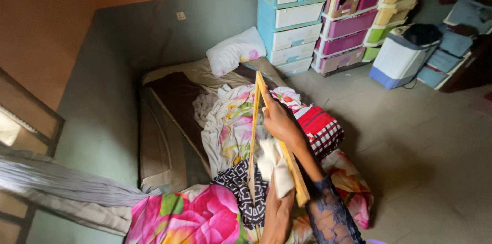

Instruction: The person wipes the surface of a wooden-framed mirror with a white cloth. They hold the mirror with one hand and wipe the glass with the other, moving the cloth across the surface repeatedly.

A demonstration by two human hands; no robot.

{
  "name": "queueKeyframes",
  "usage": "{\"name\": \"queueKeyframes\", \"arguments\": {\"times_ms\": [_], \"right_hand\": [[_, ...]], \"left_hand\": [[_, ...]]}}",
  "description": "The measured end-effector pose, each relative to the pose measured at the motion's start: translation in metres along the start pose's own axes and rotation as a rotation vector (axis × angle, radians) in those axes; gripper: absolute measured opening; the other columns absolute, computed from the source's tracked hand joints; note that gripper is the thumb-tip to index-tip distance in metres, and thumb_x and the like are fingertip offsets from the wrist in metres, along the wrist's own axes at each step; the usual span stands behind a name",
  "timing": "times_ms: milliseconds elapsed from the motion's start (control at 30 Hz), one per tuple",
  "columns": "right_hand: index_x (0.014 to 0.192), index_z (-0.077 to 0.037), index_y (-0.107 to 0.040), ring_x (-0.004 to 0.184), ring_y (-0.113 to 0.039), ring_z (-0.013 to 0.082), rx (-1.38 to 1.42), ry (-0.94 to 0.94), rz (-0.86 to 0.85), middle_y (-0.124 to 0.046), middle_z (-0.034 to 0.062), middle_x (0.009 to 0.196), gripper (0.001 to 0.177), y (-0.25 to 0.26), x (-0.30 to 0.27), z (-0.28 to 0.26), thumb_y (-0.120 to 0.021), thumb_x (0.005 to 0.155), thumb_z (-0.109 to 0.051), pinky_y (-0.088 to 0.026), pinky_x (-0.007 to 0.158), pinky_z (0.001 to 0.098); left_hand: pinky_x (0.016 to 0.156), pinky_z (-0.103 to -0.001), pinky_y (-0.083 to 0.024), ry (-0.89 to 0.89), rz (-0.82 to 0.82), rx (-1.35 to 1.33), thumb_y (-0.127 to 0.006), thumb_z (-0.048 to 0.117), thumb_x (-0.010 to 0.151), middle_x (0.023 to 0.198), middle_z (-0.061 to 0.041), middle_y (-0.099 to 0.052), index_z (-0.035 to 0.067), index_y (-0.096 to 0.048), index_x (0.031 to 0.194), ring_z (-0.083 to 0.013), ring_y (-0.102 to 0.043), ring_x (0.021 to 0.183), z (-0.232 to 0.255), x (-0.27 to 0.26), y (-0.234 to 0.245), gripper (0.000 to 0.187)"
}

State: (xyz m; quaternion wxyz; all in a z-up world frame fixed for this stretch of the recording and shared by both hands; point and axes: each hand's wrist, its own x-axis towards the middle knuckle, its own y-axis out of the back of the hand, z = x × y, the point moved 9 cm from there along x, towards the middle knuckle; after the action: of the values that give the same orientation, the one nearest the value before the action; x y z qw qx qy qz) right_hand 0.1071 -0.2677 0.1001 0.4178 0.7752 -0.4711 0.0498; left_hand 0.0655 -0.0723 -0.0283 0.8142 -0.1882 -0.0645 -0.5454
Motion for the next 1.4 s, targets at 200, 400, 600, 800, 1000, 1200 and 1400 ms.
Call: {"name": "queueKeyframes", "arguments": {"times_ms": [200,400,600,800,1000,1200,1400], "right_hand": [[0.159,-0.007,-0.028,0.132,-0.053,0.0417,-0.087,-0.04,-0.045,-0.056,0.0308,0.139,0.07,-0.001,0.043,0.028,-0.05,0.093,-0.008,-0.041,0.109,0.0436],[0.161,-0.011,-0.025,0.138,-0.048,0.0403,-0.143,-0.214,-0.145,-0.049,0.0281,0.148,0.072,0.011,0.055,0.04,-0.051,0.095,-0.014,-0.038,0.113,0.0412],[0.16,-0.006,-0.013,0.152,-0.027,0.0266,0.17,-0.14,-0.363,-0.026,0.0191,0.165,0.086,0.022,0.018,0.027,-0.062,0.092,-0.025,-0.026,0.119,0.0335],[0.161,-0.004,-0.014,0.158,-0.018,0.0213,0.205,-0.067,-0.406,-0.021,0.0156,0.171,0.08,0.063,-0.068,0.011,-0.06,0.098,-0.026,-0.017,0.123,0.0322],[0.163,-0.007,-0.011,0.156,-0.019,0.0249,0.162,-0.063,-0.213,-0.022,0.0162,0.17,0.08,0.087,-0.078,0.018,-0.053,0.096,-0.019,-0.018,0.121,0.0347],[0.162,-0.015,-0.021,0.154,-0.025,0.025,-0.033,-0.331,-0.169,-0.032,0.0116,0.165,0.073,0.102,-0.076,0.044,-0.054,0.097,-0.024,-0.021,0.121,0.0338],[0.162,-0.011,-0.02,0.156,-0.023,0.0259,-0.025,-0.239,-0.164,-0.03,0.0131,0.167,0.071,0.102,-0.089,0.027,-0.053,0.099,-0.018,-0.02,0.122,0.0349]], "left_hand": [[0.123,-0.039,-0.026,-0.084,-0.02,-0.002,-0.062,0.014,0.091,0.162,-0.019,-0.038,-0.001,-0.024,0.159,-0.03,-0.035,0.152,0.076,0.028,-0.022,0.079],[0.122,-0.042,-0.032,-0.266,-0.025,0.251,-0.079,0.023,0.089,0.155,-0.022,-0.045,-0.005,-0.031,0.155,-0.035,-0.043,0.148,0.085,0.04,-0.033,0.086],[0.125,-0.046,-0.02,-0.327,-0.087,0.34,-0.074,0.02,0.098,0.166,-0.028,-0.027,-0.008,-0.02,0.159,-0.041,-0.025,0.157,0.075,0.034,-0.041,0.087],[0.125,-0.046,-0.022,-0.332,-0.13,0.283,-0.073,0.018,0.097,0.167,-0.028,-0.027,-0.007,-0.022,0.159,-0.0414,-0.027,0.156,0.063,0.038,-0.057,0.084],[0.126,-0.044,-0.02,-0.239,-0.129,0.208,-0.051,0.017,0.107,0.167,-0.026,-0.032,-0.004,-0.033,0.157,-0.0393,-0.027,0.158,0.004,0.027,-0.056,0.058],[0.115,-0.035,-0.04,0.211,-0.067,0.144,-0.051,0.036,0.103,0.14,-0.019,-0.067,0.001,-0.055,0.143,-0.0299,-0.062,0.132,-0.112,0.036,-0.033,0.053],[0.11,-0.034,-0.043,0.296,0.172,0.153,-0.055,0.037,0.099,0.142,-0.018,-0.062,0.004,-0.024,0.157,-0.0255,-0.059,0.133,-0.132,0.043,-0.007,0.073]]}}
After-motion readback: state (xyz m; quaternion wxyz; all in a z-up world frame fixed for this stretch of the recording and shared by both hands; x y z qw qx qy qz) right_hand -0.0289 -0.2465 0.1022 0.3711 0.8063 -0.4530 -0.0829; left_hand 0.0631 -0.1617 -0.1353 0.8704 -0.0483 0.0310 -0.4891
